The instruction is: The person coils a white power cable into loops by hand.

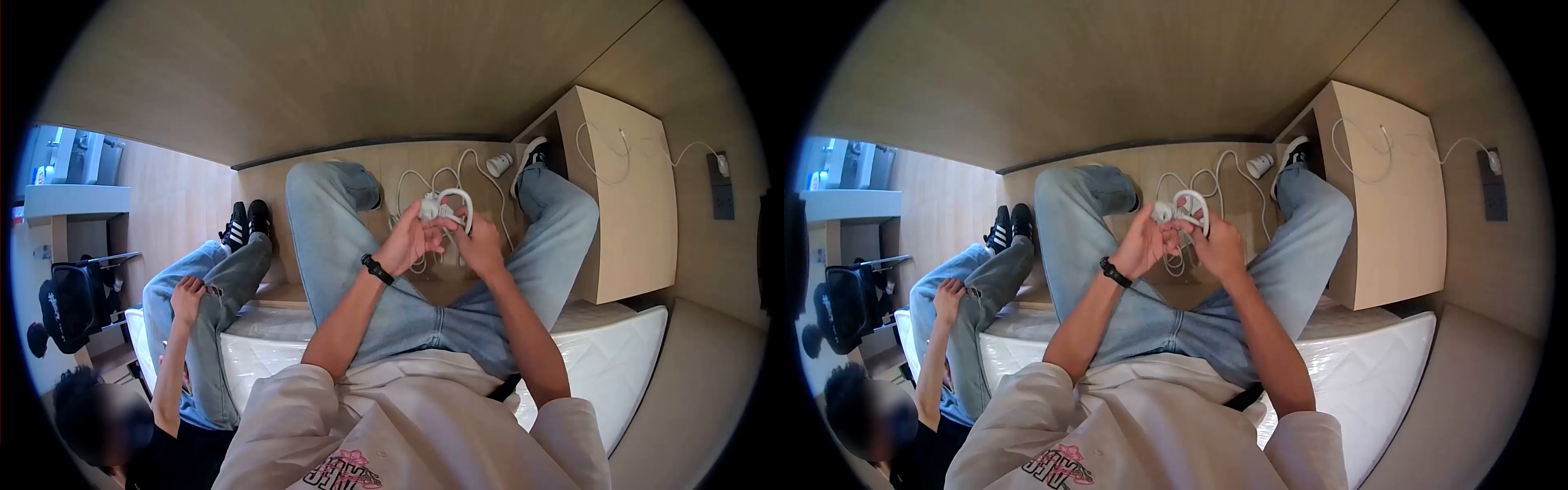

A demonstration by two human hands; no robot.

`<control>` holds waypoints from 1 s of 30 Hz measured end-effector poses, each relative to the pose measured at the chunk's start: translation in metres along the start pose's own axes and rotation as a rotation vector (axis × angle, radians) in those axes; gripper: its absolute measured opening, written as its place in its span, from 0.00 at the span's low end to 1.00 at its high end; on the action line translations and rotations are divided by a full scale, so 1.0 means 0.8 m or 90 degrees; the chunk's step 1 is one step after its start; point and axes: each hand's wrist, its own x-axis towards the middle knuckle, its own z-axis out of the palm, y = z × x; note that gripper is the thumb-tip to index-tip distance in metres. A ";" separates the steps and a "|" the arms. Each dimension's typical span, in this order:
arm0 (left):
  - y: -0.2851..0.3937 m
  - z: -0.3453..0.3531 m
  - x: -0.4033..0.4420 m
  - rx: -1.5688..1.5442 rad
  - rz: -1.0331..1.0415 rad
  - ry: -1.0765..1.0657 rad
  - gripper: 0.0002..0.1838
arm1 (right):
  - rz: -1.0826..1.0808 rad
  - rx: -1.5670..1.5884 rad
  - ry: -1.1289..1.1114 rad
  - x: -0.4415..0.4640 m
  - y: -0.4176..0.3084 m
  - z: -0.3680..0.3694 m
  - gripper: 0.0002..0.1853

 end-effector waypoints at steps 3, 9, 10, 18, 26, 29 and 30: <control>0.013 0.023 0.002 0.076 0.024 0.187 0.30 | -0.053 0.082 0.010 0.010 -0.002 0.007 0.13; 0.007 0.003 -0.011 0.155 0.033 0.143 0.15 | 0.025 0.212 -0.113 0.001 -0.006 0.002 0.15; 0.006 0.004 -0.011 0.174 0.039 0.176 0.14 | 0.029 0.192 -0.126 0.001 -0.007 0.002 0.16; -0.001 0.015 -0.006 0.380 0.095 0.273 0.15 | -0.035 0.269 -0.150 -0.005 -0.011 0.009 0.19; -0.011 -0.005 -0.004 0.347 0.181 0.278 0.07 | -0.046 0.214 -0.167 -0.003 -0.009 0.004 0.20; -0.011 -0.001 -0.002 0.404 0.209 0.313 0.08 | -0.057 0.199 -0.161 -0.004 -0.007 0.006 0.18; -0.012 -0.001 -0.001 0.404 0.209 0.314 0.08 | -0.057 0.199 -0.161 -0.003 -0.005 0.008 0.18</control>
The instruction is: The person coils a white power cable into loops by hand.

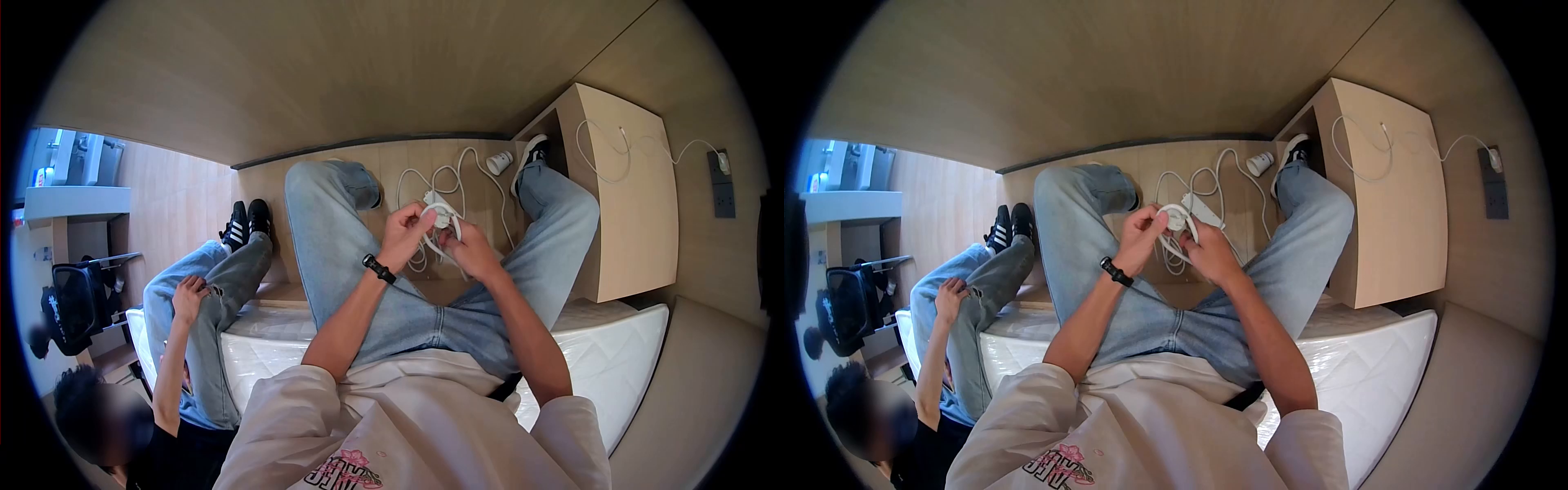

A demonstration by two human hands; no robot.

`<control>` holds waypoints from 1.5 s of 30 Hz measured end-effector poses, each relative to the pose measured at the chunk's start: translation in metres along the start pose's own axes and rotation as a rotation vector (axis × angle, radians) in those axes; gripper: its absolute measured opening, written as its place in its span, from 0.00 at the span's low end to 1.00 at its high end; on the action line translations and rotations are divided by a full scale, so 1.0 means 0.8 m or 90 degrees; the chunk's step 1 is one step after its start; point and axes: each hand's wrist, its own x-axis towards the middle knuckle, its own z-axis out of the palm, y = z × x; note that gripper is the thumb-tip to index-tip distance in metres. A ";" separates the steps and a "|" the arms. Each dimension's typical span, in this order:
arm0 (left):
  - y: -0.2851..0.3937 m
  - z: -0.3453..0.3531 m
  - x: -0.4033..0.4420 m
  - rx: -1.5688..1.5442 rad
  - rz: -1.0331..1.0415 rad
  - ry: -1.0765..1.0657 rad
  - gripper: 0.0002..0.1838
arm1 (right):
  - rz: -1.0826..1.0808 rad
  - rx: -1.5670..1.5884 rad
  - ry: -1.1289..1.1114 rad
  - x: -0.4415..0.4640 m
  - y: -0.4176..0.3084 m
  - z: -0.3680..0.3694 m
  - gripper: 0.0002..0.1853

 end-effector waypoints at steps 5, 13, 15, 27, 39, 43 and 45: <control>-0.001 0.000 0.000 0.030 0.052 0.046 0.10 | -0.028 0.021 -0.008 -0.002 -0.004 0.002 0.14; 0.024 0.019 -0.006 -0.035 0.010 -0.020 0.11 | 0.043 0.169 -0.111 0.000 0.012 0.013 0.09; 0.026 0.019 -0.008 -0.054 -0.076 -0.105 0.14 | 0.033 0.179 -0.116 -0.002 0.008 0.014 0.08; 0.023 0.002 0.002 -0.265 -0.133 0.107 0.16 | -0.070 0.047 -0.229 -0.003 0.011 0.021 0.11; 0.022 0.011 0.002 -0.365 -0.187 0.106 0.14 | -0.106 -0.092 -0.023 -0.001 0.028 0.027 0.10; 0.010 0.011 0.002 -0.386 -0.182 0.017 0.15 | 0.023 0.020 -0.117 -0.005 0.001 0.018 0.13; 0.017 0.008 0.004 -0.475 -0.180 0.040 0.16 | 0.160 0.086 -0.192 -0.007 -0.012 0.011 0.14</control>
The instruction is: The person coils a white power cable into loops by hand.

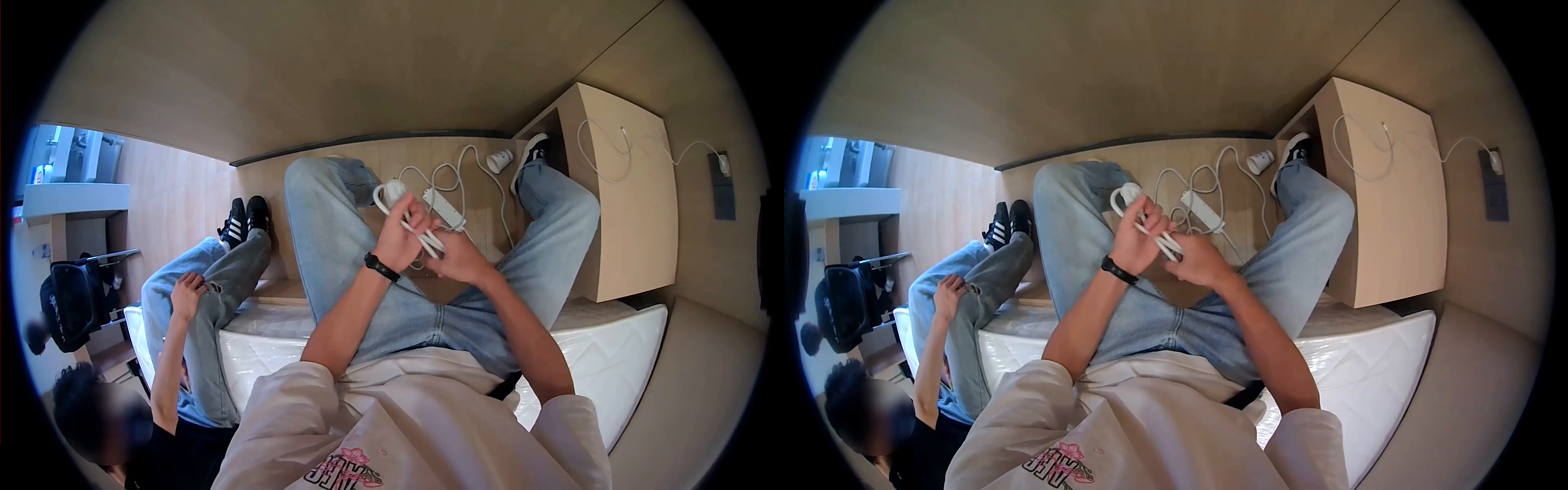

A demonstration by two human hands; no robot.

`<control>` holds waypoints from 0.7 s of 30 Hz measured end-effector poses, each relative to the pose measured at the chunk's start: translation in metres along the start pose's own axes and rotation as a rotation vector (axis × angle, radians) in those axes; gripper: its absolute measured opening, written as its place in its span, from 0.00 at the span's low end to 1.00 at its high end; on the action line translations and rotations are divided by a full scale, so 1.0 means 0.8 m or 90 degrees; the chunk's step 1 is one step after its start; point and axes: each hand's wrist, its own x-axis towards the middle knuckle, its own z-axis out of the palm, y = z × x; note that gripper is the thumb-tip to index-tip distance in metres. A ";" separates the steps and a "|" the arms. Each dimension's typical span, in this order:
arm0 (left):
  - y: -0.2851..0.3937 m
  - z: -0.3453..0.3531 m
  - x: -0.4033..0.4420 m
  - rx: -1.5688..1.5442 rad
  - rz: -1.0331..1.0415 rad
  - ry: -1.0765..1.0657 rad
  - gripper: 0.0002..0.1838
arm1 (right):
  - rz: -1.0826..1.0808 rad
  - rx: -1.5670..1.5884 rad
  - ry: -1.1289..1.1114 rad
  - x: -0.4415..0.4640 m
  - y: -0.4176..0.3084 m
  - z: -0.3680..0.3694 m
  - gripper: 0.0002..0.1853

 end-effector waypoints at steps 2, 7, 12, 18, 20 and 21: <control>0.012 -0.002 -0.001 -0.088 0.005 0.011 0.17 | -0.143 -0.279 0.055 0.000 0.000 -0.001 0.15; 0.030 -0.016 0.001 -0.213 0.051 -0.005 0.16 | -0.134 -0.351 0.076 0.001 0.001 -0.005 0.18; 0.027 -0.011 0.004 -0.167 0.100 0.042 0.15 | -0.107 -0.389 0.120 -0.002 -0.001 -0.007 0.14; 0.015 -0.008 0.006 -0.091 0.052 0.112 0.12 | -0.138 -0.353 0.151 -0.005 -0.007 -0.007 0.15; 0.010 0.007 -0.004 0.026 -0.054 0.079 0.12 | -0.144 -0.315 0.182 -0.005 -0.005 -0.006 0.14; 0.005 0.006 -0.001 0.050 -0.045 0.076 0.13 | -0.144 -0.316 0.182 -0.005 -0.003 -0.006 0.14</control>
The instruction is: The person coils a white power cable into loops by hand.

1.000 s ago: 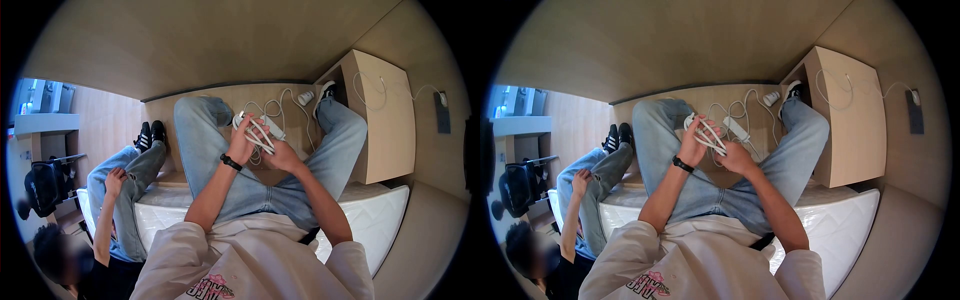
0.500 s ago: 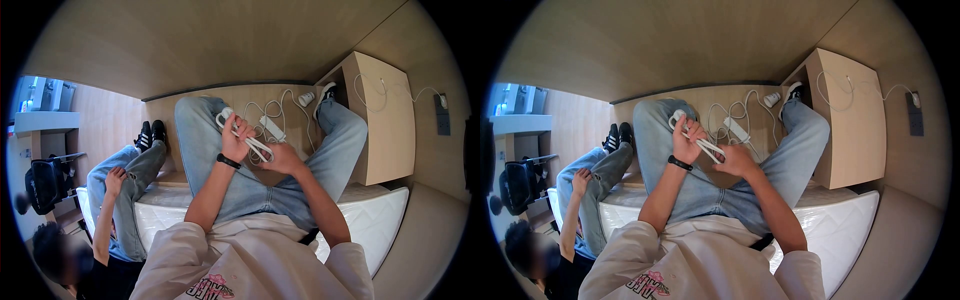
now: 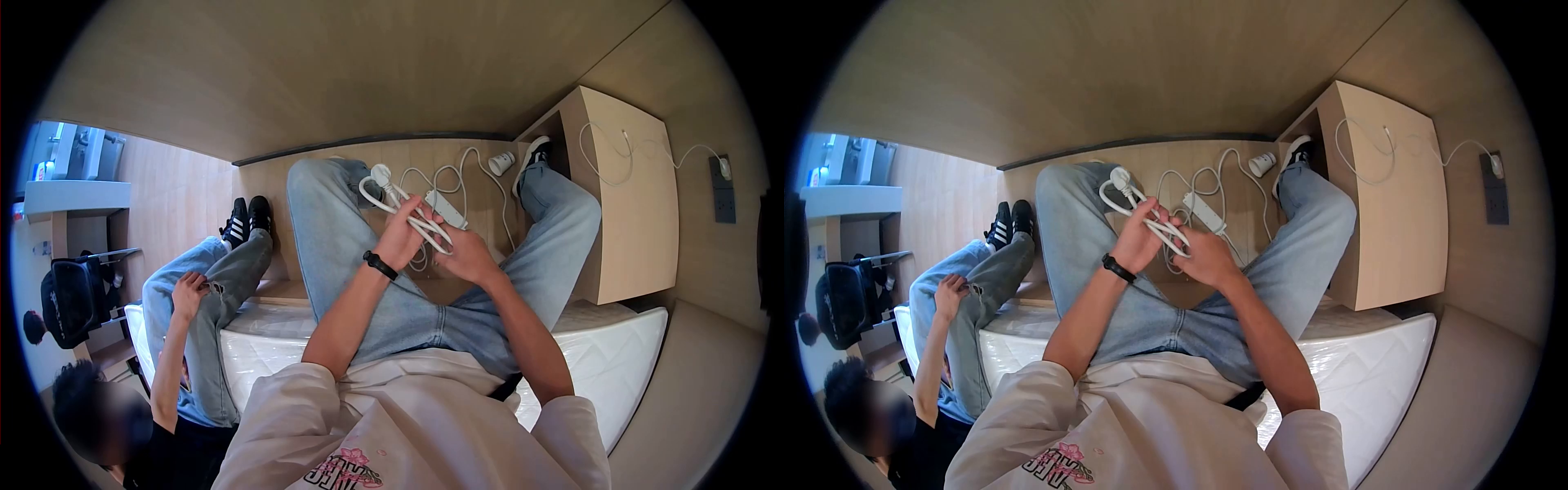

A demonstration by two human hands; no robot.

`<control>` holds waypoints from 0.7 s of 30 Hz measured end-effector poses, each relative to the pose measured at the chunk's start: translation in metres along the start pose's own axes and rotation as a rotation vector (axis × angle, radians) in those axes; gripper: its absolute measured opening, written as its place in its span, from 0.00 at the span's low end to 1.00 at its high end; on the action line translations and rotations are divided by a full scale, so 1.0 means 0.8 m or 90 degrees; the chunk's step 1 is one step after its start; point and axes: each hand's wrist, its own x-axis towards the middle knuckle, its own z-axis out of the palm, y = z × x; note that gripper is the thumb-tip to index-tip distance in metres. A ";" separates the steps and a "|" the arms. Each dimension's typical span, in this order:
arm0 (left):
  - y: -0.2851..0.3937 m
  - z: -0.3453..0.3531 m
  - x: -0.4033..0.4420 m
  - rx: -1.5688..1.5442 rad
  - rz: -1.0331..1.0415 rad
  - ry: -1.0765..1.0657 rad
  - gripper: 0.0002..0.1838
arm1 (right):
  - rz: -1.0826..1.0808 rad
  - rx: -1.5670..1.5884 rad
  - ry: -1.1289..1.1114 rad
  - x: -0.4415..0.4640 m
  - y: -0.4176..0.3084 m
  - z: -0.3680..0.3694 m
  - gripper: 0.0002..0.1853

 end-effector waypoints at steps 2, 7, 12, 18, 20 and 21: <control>-0.007 -0.011 0.008 0.014 0.035 -0.029 0.13 | -0.027 0.007 -0.008 0.000 0.006 0.003 0.15; -0.008 -0.007 0.006 0.058 0.061 -0.029 0.15 | -0.038 0.017 -0.111 -0.001 0.005 0.004 0.17; -0.011 0.004 0.001 0.189 0.072 0.048 0.13 | 0.022 0.143 -0.141 0.002 0.014 0.004 0.20; -0.027 -0.012 0.005 0.679 0.197 0.070 0.12 | 0.089 0.658 0.006 0.014 0.004 -0.019 0.24; -0.047 -0.032 0.012 0.761 0.281 0.004 0.12 | 0.023 0.692 0.018 0.012 0.005 -0.019 0.28; -0.044 -0.024 0.007 0.840 0.364 -0.064 0.13 | 0.020 0.690 0.017 0.010 0.005 -0.017 0.28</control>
